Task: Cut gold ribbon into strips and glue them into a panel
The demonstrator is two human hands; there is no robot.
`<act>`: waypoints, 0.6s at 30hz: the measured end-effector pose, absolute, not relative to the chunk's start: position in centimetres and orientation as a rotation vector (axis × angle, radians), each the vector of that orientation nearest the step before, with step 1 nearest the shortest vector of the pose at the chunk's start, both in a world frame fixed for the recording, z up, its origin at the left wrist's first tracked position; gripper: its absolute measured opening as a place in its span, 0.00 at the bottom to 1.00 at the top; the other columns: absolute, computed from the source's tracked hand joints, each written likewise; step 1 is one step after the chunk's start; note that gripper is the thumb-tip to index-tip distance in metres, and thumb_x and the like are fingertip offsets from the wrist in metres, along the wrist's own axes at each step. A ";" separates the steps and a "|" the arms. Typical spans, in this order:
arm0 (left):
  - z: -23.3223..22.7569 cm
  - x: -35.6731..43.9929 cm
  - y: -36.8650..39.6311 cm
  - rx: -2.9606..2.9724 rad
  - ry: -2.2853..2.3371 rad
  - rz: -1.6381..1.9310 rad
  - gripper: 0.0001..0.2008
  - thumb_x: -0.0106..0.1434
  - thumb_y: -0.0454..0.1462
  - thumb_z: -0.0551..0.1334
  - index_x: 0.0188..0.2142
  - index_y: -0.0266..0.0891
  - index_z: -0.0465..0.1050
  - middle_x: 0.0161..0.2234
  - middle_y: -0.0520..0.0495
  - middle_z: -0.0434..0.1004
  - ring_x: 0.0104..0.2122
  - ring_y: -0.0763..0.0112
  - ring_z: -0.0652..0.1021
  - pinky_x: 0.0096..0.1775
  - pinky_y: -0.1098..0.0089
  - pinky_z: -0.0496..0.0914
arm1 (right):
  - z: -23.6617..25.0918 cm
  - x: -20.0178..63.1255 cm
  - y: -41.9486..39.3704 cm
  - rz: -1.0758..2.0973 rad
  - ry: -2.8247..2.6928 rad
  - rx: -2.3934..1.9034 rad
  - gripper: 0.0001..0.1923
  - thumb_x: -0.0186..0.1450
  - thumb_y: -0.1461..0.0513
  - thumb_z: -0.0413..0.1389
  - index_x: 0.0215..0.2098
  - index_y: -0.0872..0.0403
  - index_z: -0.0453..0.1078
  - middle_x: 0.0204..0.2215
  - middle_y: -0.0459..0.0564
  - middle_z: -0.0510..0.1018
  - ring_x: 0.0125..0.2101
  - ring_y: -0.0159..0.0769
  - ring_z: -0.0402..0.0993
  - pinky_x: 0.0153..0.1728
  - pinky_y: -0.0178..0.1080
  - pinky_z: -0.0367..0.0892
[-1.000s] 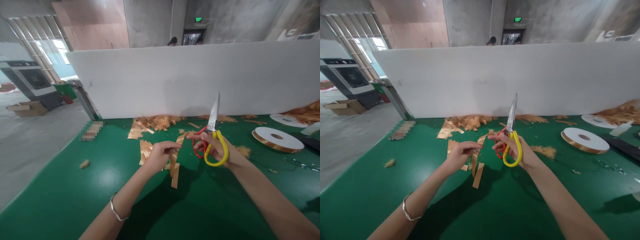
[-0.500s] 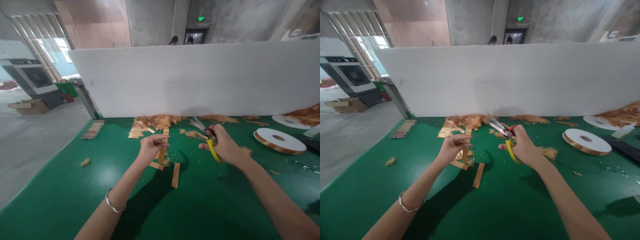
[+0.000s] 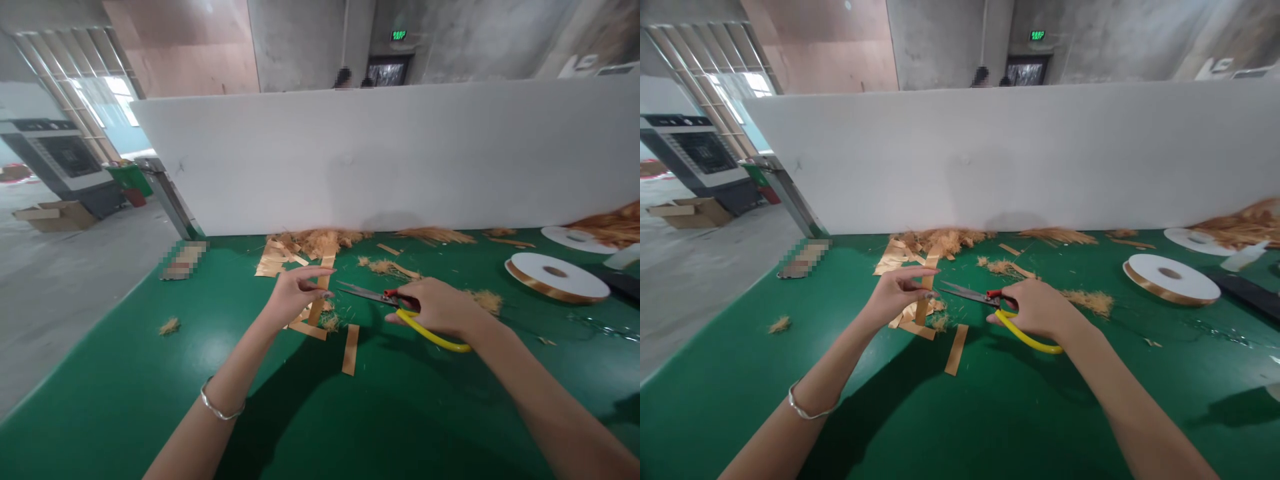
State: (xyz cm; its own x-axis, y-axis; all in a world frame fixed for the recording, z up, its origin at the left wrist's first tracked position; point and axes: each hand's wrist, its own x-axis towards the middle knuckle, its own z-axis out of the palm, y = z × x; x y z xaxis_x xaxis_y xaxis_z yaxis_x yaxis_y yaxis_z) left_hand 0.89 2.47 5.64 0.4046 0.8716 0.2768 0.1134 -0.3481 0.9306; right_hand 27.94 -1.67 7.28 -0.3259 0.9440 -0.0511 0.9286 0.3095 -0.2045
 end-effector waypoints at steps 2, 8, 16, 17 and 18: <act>5.7 0.9 2.4 1.766 0.852 1.014 0.16 0.52 0.33 0.65 0.42 0.42 0.76 0.50 0.46 0.73 0.32 0.68 0.81 0.40 0.67 0.77 | 7.2 27.6 -1.7 0.316 -2.483 -1.779 0.22 0.57 0.43 0.52 0.27 0.53 0.69 0.20 0.49 0.72 0.20 0.36 0.65 0.19 0.35 0.50; 5.8 1.7 1.9 1.717 0.829 0.970 0.16 0.51 0.31 0.65 0.41 0.41 0.77 0.51 0.44 0.72 0.34 0.67 0.81 0.42 0.67 0.77 | 7.2 27.0 -1.9 0.314 -2.516 -1.700 0.22 0.57 0.43 0.51 0.21 0.53 0.62 0.17 0.47 0.68 0.17 0.32 0.60 0.19 0.35 0.48; 6.3 2.4 1.2 1.716 0.827 0.925 0.15 0.51 0.30 0.64 0.40 0.40 0.77 0.50 0.42 0.72 0.33 0.65 0.81 0.40 0.65 0.77 | 7.2 26.8 -2.0 0.342 -2.534 -1.715 0.24 0.58 0.43 0.50 0.18 0.53 0.57 0.14 0.46 0.66 0.16 0.32 0.60 0.18 0.35 0.48; 6.3 2.4 1.1 1.715 0.830 0.922 0.15 0.52 0.30 0.63 0.40 0.40 0.77 0.50 0.42 0.72 0.33 0.65 0.81 0.40 0.66 0.77 | 7.2 26.8 -2.0 0.339 -2.538 -1.724 0.25 0.58 0.43 0.50 0.17 0.53 0.57 0.14 0.46 0.66 0.15 0.32 0.60 0.18 0.35 0.48; 6.4 2.4 1.1 1.712 0.830 0.924 0.15 0.52 0.30 0.63 0.40 0.40 0.77 0.50 0.43 0.72 0.33 0.65 0.81 0.40 0.66 0.77 | 7.2 26.8 -2.0 0.331 -2.541 -1.727 0.25 0.58 0.42 0.50 0.17 0.53 0.56 0.14 0.46 0.66 0.15 0.32 0.60 0.18 0.35 0.48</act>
State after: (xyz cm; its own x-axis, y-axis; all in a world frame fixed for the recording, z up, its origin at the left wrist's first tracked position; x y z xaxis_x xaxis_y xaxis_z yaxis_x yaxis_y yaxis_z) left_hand 2.40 1.15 6.35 0.4768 0.8558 0.2008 0.1083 -0.2838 0.9527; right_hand 26.77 -2.01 7.20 -0.3744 0.9240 -0.0777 0.9131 0.3528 -0.2046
